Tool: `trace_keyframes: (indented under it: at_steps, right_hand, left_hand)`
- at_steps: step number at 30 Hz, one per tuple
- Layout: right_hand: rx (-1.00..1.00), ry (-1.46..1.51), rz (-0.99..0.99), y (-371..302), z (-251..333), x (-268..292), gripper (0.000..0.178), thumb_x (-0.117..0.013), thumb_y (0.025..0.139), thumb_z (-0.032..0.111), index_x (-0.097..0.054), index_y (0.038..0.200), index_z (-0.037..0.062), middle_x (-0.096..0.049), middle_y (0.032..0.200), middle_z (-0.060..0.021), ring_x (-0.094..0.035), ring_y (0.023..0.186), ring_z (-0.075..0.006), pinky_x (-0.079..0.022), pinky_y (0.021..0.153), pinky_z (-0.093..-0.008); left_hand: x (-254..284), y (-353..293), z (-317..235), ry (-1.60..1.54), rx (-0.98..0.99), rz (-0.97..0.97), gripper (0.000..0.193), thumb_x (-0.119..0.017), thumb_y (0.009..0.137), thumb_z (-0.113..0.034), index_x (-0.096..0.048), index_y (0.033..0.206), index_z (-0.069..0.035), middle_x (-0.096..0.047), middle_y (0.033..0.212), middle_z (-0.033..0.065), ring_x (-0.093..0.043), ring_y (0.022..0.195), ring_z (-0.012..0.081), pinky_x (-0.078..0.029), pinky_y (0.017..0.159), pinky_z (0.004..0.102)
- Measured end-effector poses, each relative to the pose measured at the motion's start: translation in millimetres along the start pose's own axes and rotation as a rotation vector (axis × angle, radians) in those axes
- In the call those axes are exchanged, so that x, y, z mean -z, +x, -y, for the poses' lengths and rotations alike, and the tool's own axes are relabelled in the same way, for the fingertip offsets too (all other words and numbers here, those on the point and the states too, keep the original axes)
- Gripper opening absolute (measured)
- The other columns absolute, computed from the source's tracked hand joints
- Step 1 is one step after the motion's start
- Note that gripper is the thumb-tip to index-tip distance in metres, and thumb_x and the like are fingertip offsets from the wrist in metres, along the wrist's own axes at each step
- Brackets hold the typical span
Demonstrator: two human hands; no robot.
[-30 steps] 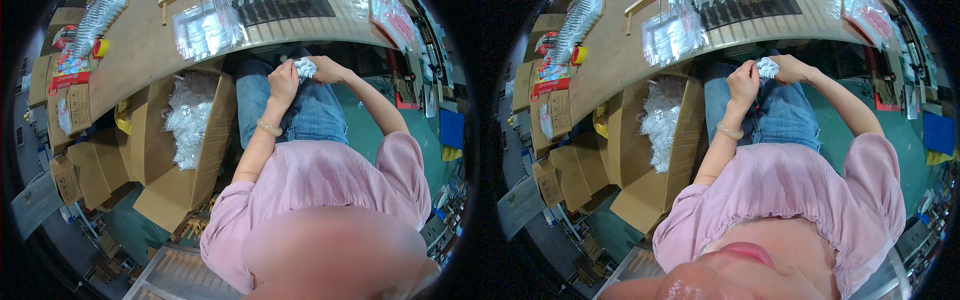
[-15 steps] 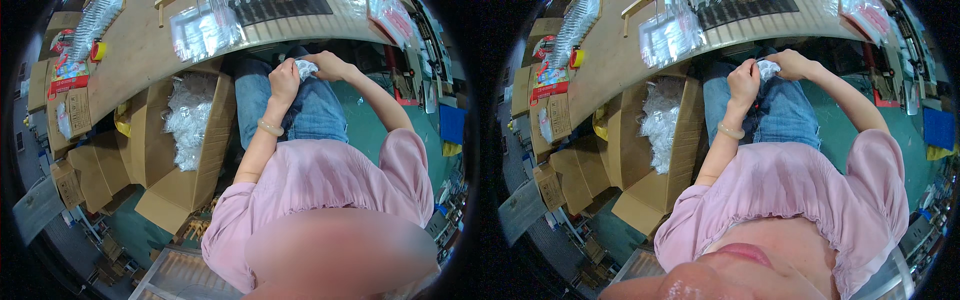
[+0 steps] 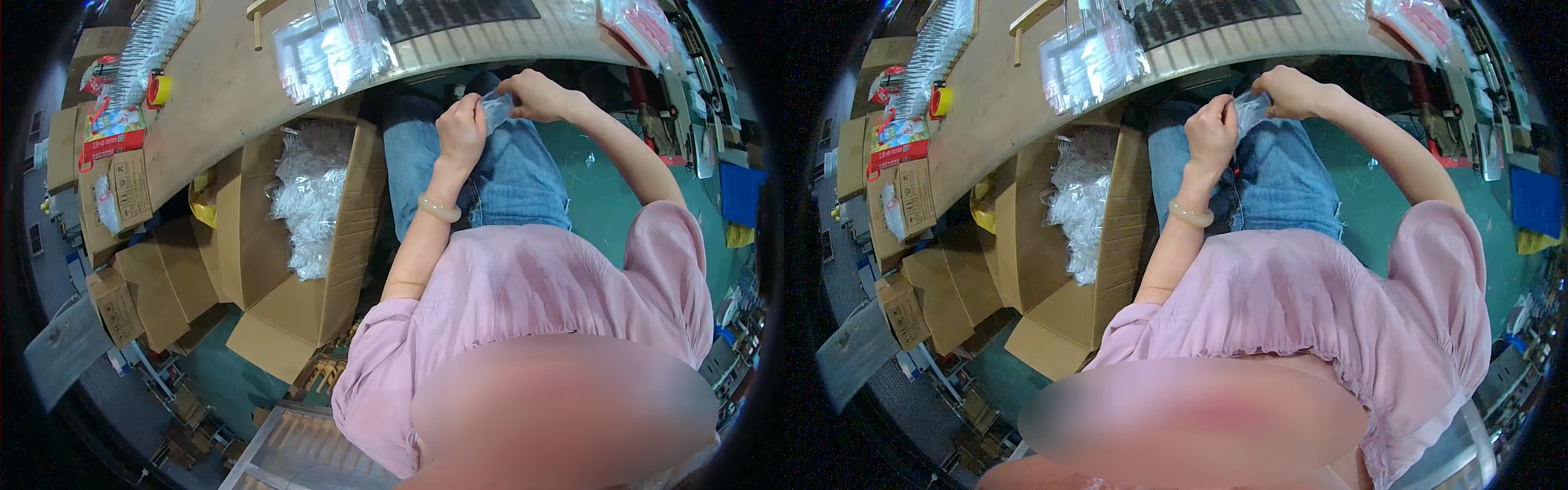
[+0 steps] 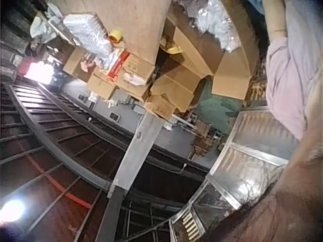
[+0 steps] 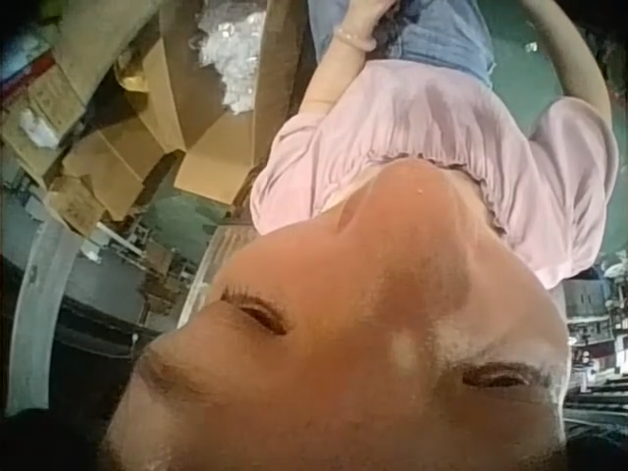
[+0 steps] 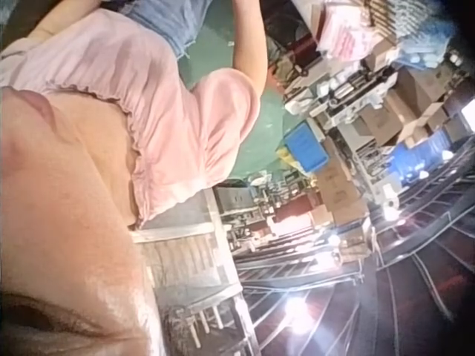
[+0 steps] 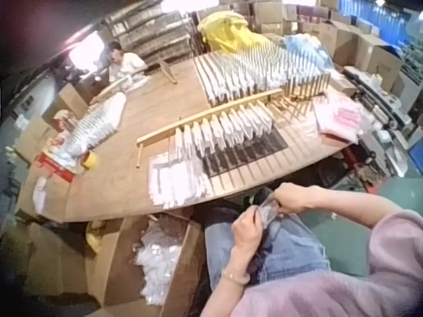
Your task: Packaging small white components into individual plastic bags at a workbench.
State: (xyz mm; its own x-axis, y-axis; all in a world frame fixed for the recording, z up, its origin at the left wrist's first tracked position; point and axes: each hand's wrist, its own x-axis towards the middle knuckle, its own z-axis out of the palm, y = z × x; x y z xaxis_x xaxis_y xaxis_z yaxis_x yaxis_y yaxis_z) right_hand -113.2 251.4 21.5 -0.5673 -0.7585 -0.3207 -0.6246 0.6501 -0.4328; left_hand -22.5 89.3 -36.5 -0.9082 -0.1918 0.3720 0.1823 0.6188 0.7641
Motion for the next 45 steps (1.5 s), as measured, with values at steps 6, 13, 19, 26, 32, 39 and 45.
trace_keyframes:
  at_steps: [6,13,19,26,32,39,45]
  right_hand:
    - [0.567,-0.486,-0.252,1.9,-20.6,-15.6,0.025,-0.068,0.07,0.008,-0.064,0.094,0.0059,-0.059,0.092,-0.0115,-0.056,0.087,-0.0276,-0.048,0.076,-0.0363]
    - [0.584,-0.206,-0.21,-5.8,-24.1,0.3,0.016,-0.065,0.074,0.004,-0.063,0.089,0.0047,-0.057,0.094,-0.009,-0.054,0.09,-0.0244,-0.048,0.077,-0.0326]
    - [0.278,0.479,-0.372,-14.6,-10.0,-9.6,0.013,-0.065,0.081,0.005,-0.063,0.093,0.0026,-0.059,0.087,-0.0085,-0.059,0.08,-0.0179,-0.048,0.073,-0.0267]
    - [0.054,0.699,-0.384,-1.6,-5.9,-26.4,0.011,-0.065,0.084,0.008,-0.064,0.092,0.001,-0.06,0.085,-0.0024,-0.058,0.078,-0.0092,-0.047,0.072,-0.0232]
    - [0.102,0.703,-0.48,10.5,10.5,-39.7,0.009,-0.066,0.083,0.008,-0.064,0.088,0.0012,-0.059,0.084,-0.0019,-0.057,0.078,-0.009,-0.046,0.072,-0.0237]
    - [0.127,0.982,-0.28,29.2,31.0,-87.7,0.012,-0.067,0.081,0.01,-0.063,0.089,0.0025,-0.058,0.088,-0.0051,-0.055,0.081,-0.0148,-0.044,0.075,-0.0263]
    - [0.394,0.391,-0.355,47.0,69.1,-89.4,0.015,-0.063,0.081,0.015,-0.061,0.091,0.0048,-0.057,0.087,-0.01,-0.049,0.09,-0.027,-0.041,0.079,-0.0341]
  left_hand:
    - [19.8,2.0,12.8,-0.047,-0.179,0.2,0.01,-0.066,0.08,-0.013,-0.066,0.087,-0.007,-0.065,0.079,0.0139,-0.064,0.069,0.0301,-0.05,0.059,0.0365]
    - [57.9,1.9,43.7,0.031,-0.482,0.434,0.022,-0.071,0.075,-0.012,-0.066,0.096,-0.008,-0.067,0.083,0.0097,-0.064,0.072,0.0242,-0.051,0.061,0.0313]
    - [73.4,11.9,33.3,-0.137,-0.131,0.219,0.024,-0.073,0.074,-0.015,-0.069,0.096,-0.009,-0.068,0.081,0.0085,-0.066,0.07,0.023,-0.053,0.063,0.0318]
    - [88.8,17.7,32.7,0.034,0.026,0.247,0.02,-0.074,0.075,-0.016,-0.071,0.092,-0.007,-0.069,0.077,0.0103,-0.066,0.064,0.0165,-0.052,0.062,0.0275]
    - [120.3,23.6,36.1,0.221,-0.191,0.241,0.016,-0.068,0.081,-0.014,-0.067,0.094,-0.003,-0.069,0.078,0.0084,-0.066,0.069,0.0141,-0.051,0.064,0.027]
    - [106.7,-31.9,82.9,-0.557,0.33,0.244,0.009,-0.055,0.092,-0.01,-0.055,0.096,-0.001,-0.068,0.081,0.0087,-0.065,0.073,0.0141,-0.053,0.063,0.0282]
    - [92.9,-57.8,64.2,-0.544,0.574,0.239,0.012,-0.05,0.095,-0.012,-0.052,0.094,-0.001,-0.067,0.079,0.0104,-0.065,0.069,0.0125,-0.054,0.061,0.0258]
